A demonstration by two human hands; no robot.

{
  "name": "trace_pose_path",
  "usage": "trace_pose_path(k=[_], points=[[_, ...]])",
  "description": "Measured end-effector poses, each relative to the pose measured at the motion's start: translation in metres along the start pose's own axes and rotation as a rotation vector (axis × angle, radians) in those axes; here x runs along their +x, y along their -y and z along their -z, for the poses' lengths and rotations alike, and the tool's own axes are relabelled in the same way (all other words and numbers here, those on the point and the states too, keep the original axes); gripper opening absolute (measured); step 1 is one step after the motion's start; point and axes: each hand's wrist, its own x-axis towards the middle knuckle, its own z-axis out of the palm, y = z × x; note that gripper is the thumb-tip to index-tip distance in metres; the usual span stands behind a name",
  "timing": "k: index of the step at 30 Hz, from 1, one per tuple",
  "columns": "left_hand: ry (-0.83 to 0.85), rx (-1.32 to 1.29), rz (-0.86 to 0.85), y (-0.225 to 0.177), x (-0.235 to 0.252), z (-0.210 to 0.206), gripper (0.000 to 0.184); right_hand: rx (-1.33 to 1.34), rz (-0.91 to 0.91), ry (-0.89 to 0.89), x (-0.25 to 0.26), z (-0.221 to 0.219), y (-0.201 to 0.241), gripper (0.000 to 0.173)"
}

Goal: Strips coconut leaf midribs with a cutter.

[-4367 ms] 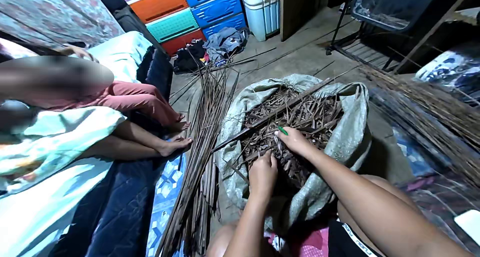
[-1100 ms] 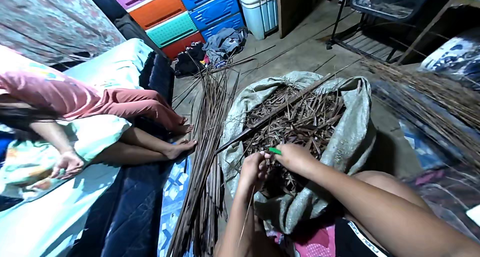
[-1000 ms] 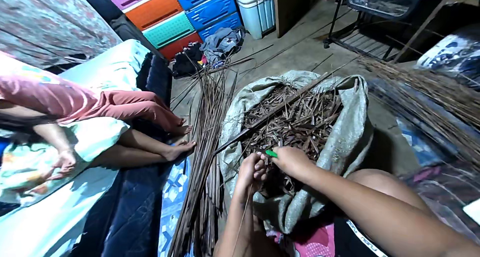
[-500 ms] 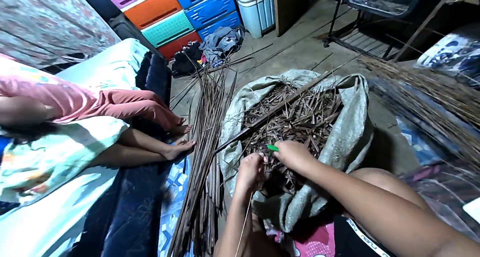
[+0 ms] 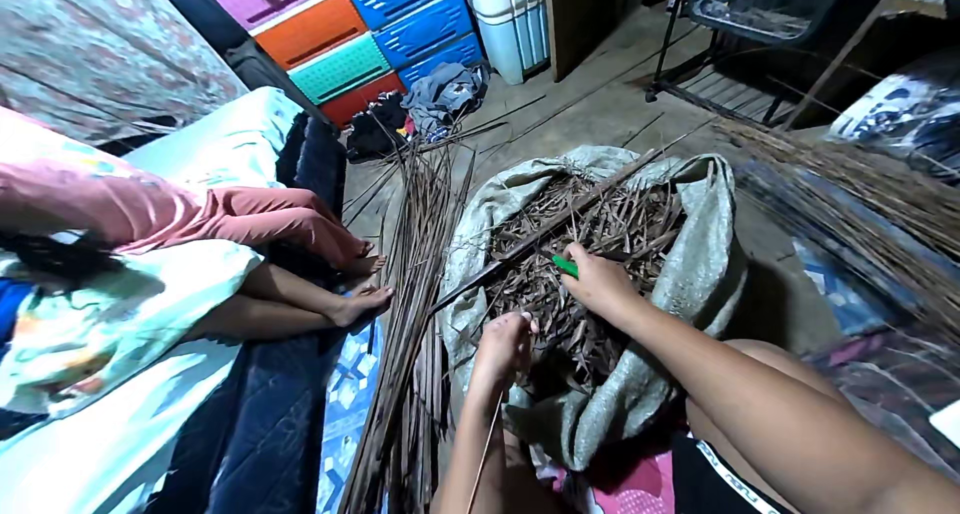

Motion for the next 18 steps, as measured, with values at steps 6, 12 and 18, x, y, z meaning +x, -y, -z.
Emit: trace_pose_path(k=[6,12,18], points=[[0.095,0.083,0.030,0.001,0.006,-0.002,0.038,-0.034,0.254,0.164,-0.006,-0.008,0.000,0.079],[0.085,0.188,0.083,0.004,0.011,0.000,0.038,-0.278,-0.108,-0.044,-0.015,0.002,0.012,0.078],[0.239,0.039,0.075,0.005,0.008,0.000,0.039,-0.086,0.285,0.215,-0.020,-0.008,-0.009,0.042]])
